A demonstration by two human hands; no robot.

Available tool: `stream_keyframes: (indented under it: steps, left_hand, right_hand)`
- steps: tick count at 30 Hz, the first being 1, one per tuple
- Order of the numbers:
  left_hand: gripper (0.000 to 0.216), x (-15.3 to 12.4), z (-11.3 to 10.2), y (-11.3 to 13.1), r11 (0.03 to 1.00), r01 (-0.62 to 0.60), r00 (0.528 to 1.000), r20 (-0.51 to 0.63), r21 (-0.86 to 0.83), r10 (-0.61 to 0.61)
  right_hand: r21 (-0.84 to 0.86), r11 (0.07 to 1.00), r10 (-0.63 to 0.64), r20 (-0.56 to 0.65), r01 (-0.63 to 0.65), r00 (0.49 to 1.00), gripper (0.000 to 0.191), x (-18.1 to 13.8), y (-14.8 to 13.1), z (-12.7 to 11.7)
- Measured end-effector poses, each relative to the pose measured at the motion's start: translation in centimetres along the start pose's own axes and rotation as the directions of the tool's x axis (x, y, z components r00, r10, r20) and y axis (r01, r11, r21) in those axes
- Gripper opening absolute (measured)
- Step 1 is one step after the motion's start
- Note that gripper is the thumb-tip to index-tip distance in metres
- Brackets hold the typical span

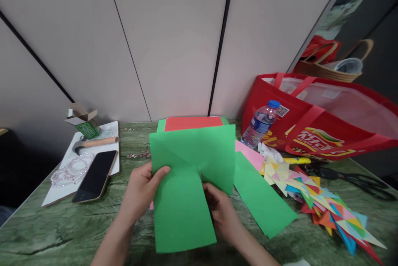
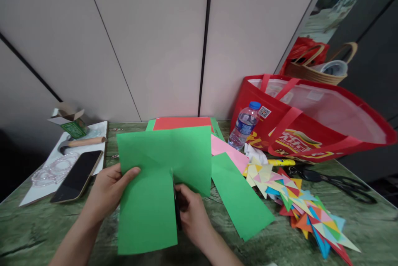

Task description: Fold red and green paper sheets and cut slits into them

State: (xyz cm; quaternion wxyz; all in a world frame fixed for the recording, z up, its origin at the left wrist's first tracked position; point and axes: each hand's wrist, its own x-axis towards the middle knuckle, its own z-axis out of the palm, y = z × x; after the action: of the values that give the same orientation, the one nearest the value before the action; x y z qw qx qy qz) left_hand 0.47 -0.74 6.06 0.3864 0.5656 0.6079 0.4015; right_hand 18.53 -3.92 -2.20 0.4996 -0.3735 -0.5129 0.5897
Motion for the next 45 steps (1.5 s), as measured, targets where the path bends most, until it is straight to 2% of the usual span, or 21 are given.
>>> stream_keyframes:
  steps: [4,13,24,35,45]
  left_hand:
    - [0.028,0.0,0.4,0.0,0.998,-0.058,0.998,0.03,0.029,0.057]
    - [0.027,-0.3,0.8,0.3,0.999,-0.033,0.998,0.055,-0.006,0.033]
    - [0.029,-0.5,0.9,0.7,0.999,0.007,0.999,0.049,-0.033,-0.006]
    - [0.025,-0.6,0.8,1.0,0.998,-0.055,0.998,0.033,-0.042,0.056]
    - [0.029,-0.8,0.8,1.1,0.996,-0.027,0.998,0.049,-0.087,0.031]
  right_hand:
    - [0.061,0.997,0.037,-0.021,-0.036,0.999,0.022,0.1,-0.6,0.2]
    - [0.045,0.998,0.039,-0.099,-0.035,0.994,0.023,0.0,-1.2,0.4]
    - [0.092,0.995,0.036,-0.084,-0.028,0.996,0.023,-0.1,-1.2,0.4]
    - [0.028,1.0,-0.008,-0.093,0.01,0.996,0.018,0.0,-1.9,0.5]
    - [-0.011,0.999,-0.042,-0.103,0.041,0.994,0.018,0.0,-1.8,0.5]
